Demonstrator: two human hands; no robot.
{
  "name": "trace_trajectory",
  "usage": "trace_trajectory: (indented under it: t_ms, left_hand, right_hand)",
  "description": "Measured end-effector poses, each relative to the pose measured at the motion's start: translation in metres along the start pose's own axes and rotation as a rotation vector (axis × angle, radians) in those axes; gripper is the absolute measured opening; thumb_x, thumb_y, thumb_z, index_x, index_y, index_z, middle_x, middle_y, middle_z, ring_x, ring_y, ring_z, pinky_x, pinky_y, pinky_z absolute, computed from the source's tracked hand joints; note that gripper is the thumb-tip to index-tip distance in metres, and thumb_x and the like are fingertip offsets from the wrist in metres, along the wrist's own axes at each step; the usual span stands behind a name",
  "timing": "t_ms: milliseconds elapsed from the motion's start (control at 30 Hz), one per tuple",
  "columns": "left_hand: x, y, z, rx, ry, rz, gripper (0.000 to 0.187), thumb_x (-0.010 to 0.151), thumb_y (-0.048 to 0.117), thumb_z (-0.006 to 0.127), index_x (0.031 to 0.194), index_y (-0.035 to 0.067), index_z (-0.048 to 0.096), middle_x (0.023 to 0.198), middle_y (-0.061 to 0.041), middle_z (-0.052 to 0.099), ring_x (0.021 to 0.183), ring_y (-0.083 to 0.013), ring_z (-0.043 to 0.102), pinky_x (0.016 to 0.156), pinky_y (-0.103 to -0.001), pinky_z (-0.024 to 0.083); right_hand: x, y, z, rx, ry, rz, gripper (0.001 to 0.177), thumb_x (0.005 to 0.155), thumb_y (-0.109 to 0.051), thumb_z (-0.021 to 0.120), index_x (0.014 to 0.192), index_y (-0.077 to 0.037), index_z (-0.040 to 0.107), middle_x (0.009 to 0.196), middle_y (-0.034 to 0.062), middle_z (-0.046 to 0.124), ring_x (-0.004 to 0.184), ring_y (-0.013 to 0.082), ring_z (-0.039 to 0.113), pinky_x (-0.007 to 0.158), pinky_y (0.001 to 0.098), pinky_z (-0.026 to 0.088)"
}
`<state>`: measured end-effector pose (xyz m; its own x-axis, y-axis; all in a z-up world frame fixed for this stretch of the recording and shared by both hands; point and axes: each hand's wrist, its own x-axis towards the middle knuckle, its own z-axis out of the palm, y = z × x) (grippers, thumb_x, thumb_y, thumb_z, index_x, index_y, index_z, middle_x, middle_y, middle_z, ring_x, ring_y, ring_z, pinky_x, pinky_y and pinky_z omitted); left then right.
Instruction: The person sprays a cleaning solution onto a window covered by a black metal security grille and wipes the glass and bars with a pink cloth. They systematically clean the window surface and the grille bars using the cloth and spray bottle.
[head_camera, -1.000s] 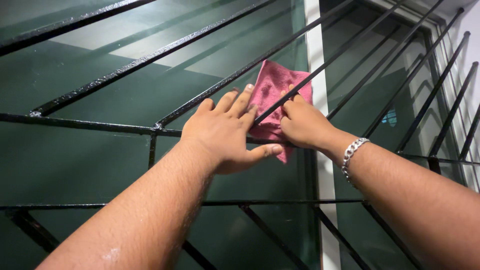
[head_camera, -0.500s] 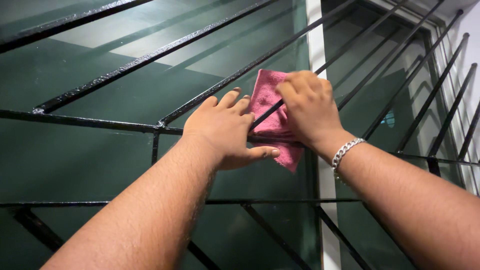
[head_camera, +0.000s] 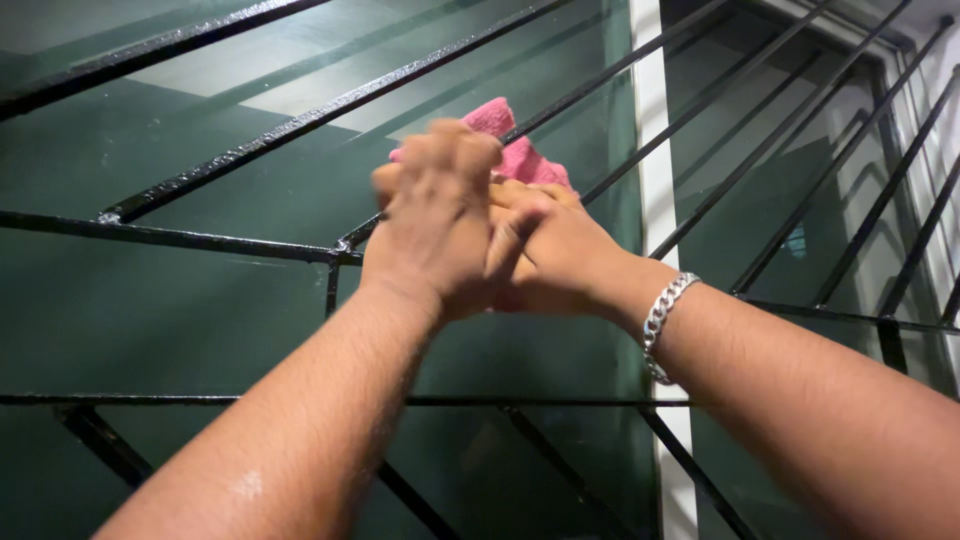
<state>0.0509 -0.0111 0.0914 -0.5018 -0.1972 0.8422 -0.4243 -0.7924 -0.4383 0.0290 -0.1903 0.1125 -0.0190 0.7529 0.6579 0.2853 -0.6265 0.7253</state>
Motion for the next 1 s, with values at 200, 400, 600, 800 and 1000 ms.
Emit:
trace_trajectory:
  t_ms: [200,400,600,800,1000]
  left_hand:
    - [0.017,0.011,-0.004,0.064,-0.137,-0.379,0.074,0.096,0.073,0.040,0.118,0.004,0.056,0.114,-0.016,0.064,0.106,-0.0348,0.058,0.091,-0.053,0.039]
    - [0.022,0.010,-0.013,0.233,-0.327,-0.349,0.054,0.100,0.056,0.039,0.109,0.009,0.064,0.105,-0.015,0.072,0.102,-0.0346,0.066,0.085,-0.051,0.047]
    - [0.037,-0.019,-0.054,0.131,-0.676,-0.349,0.055,0.104,0.051,0.027,0.106,0.017,0.071,0.100,-0.014,0.074,0.099,-0.0378,0.068,0.089,-0.051,0.052]
    - [0.031,-0.017,-0.063,0.102,-0.645,-0.433,0.061,0.104,0.049,0.026,0.094,0.014,0.074,0.096,-0.015,0.075,0.096,-0.0386,0.068,0.090,-0.052,0.052]
    - [0.026,-0.017,-0.064,0.077,-0.534,-0.423,0.060,0.103,0.049,0.029,0.089,0.014,0.076,0.093,-0.016,0.074,0.093,-0.0400,0.068,0.089,-0.052,0.052]
  right_hand:
    - [-0.001,-0.001,-0.012,0.038,-0.188,0.050,0.032,0.092,-0.040,0.055,0.107,-0.015,0.070,0.118,0.0091,0.071,0.119,0.0294,0.064,0.107,0.0437,0.050]
    - [-0.001,0.026,-0.007,-0.212,-0.072,0.104,0.050,0.099,-0.042,0.045,0.132,-0.008,0.063,0.141,0.0197,0.056,0.134,0.0347,0.050,0.115,0.0524,0.025]
    - [0.007,0.085,-0.031,-0.337,-0.299,0.534,0.071,0.099,-0.053,0.036,0.152,-0.007,0.044,0.162,0.0181,0.037,0.143,0.0335,0.044,0.118,0.0469,0.032]
    - [0.028,0.129,-0.039,-0.328,-0.361,0.830,0.086,0.094,-0.058,0.034,0.163,-0.011,0.015,0.169,0.0176,0.014,0.153,0.0325,0.027,0.120,0.0464,0.028]
    - [0.044,0.150,-0.024,-0.222,-0.334,0.935,0.084,0.093,-0.047,0.035,0.165,-0.012,0.008,0.168,0.0264,0.004,0.154,0.0452,0.017,0.124,0.0527,0.020]
